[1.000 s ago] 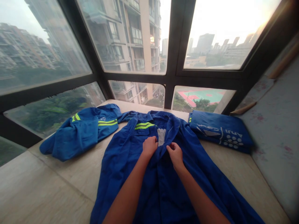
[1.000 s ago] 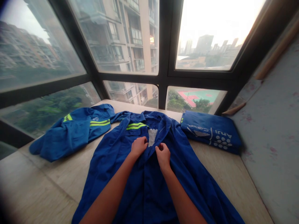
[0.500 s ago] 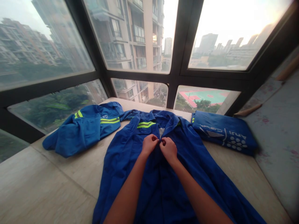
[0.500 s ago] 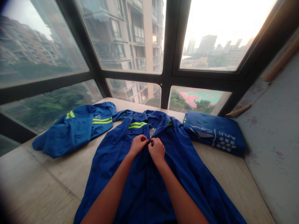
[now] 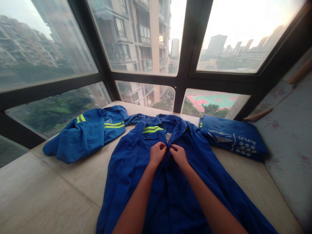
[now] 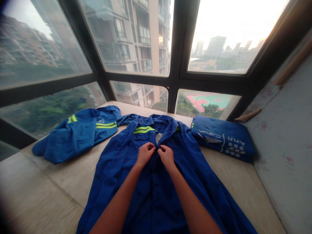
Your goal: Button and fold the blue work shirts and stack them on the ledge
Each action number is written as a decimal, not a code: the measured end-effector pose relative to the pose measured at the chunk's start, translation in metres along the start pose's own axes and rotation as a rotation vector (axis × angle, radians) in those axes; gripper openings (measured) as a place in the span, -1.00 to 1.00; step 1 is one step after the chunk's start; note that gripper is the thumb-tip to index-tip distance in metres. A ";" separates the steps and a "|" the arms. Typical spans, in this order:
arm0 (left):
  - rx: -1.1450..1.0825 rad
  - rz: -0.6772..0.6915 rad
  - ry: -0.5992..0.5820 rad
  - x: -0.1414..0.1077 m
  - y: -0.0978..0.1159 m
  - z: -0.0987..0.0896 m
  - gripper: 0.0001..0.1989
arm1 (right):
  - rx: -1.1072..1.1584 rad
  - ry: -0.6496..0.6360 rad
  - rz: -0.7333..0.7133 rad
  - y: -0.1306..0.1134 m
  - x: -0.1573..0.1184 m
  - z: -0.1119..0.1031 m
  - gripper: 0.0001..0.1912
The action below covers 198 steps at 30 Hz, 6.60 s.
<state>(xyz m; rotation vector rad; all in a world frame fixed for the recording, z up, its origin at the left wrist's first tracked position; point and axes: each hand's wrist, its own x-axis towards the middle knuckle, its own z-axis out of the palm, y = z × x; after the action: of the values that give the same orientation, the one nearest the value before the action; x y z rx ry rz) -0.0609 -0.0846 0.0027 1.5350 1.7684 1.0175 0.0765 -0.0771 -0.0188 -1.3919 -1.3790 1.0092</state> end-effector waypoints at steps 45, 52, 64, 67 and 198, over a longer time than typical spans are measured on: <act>-0.244 0.067 0.062 -0.013 -0.031 0.023 -0.86 | -0.375 -0.236 -0.212 -0.001 -0.002 -0.003 -0.66; -0.278 0.033 0.039 -0.009 -0.035 0.026 -0.78 | -0.255 -0.301 -0.182 -0.007 -0.005 -0.006 -0.68; -0.391 -0.130 0.144 0.005 -0.037 0.032 -0.89 | -0.154 -0.308 -0.100 0.003 -0.011 0.000 -0.55; -0.431 -0.167 0.143 0.008 -0.039 0.032 -0.90 | -0.218 -0.289 -0.140 0.002 -0.013 0.001 -0.56; -0.787 -0.128 0.273 0.081 0.000 0.027 -0.92 | -0.868 -0.005 -0.494 -0.048 0.066 0.005 -0.77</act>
<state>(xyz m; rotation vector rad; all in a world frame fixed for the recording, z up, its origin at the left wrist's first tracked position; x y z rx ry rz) -0.0519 -0.0006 -0.0073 0.8090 1.3366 1.6523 0.0617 -0.0120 0.0287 -1.4900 -2.1550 0.0552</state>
